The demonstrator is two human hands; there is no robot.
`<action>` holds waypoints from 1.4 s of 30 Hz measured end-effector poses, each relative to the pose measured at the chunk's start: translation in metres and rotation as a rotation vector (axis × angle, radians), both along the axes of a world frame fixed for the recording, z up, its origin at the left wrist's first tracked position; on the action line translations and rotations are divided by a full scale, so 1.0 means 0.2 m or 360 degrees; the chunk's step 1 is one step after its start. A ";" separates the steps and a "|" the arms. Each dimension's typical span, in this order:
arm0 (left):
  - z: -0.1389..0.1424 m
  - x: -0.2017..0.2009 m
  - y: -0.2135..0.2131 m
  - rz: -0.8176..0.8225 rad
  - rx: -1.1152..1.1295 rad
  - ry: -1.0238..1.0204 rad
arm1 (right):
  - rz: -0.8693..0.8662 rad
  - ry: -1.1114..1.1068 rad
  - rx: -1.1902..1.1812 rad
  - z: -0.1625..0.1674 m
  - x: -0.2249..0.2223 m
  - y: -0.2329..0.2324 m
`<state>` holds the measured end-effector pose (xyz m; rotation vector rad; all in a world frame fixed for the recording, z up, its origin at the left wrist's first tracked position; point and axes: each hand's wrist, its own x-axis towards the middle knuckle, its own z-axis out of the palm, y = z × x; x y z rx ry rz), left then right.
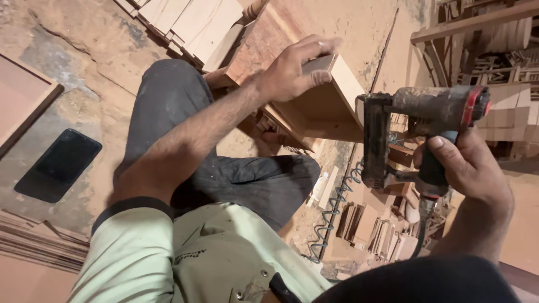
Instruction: The person sits on the floor and assembles small wooden boxes by applying glue to thin wooden strips and attaching them to a box frame. They use a pneumatic nail gun to secure the pieces and repeat the process for multiple units.
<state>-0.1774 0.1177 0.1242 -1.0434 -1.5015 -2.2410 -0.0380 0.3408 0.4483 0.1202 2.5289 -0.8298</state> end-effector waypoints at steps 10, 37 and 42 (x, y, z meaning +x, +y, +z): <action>-0.03 -0.02 0.02 -0.0151 0.0065 0.0069 | 0.0193 0.0099 0.0212 0.01 0.01 0.00; 0.12 0.13 0.11 0.0240 0.0047 -0.0280 | 0.0421 0.0214 0.0001 0.03 -0.22 -0.04; 0.13 0.13 0.10 0.0208 0.0068 -0.0323 | 0.0557 0.0233 0.0201 0.03 -0.30 -0.13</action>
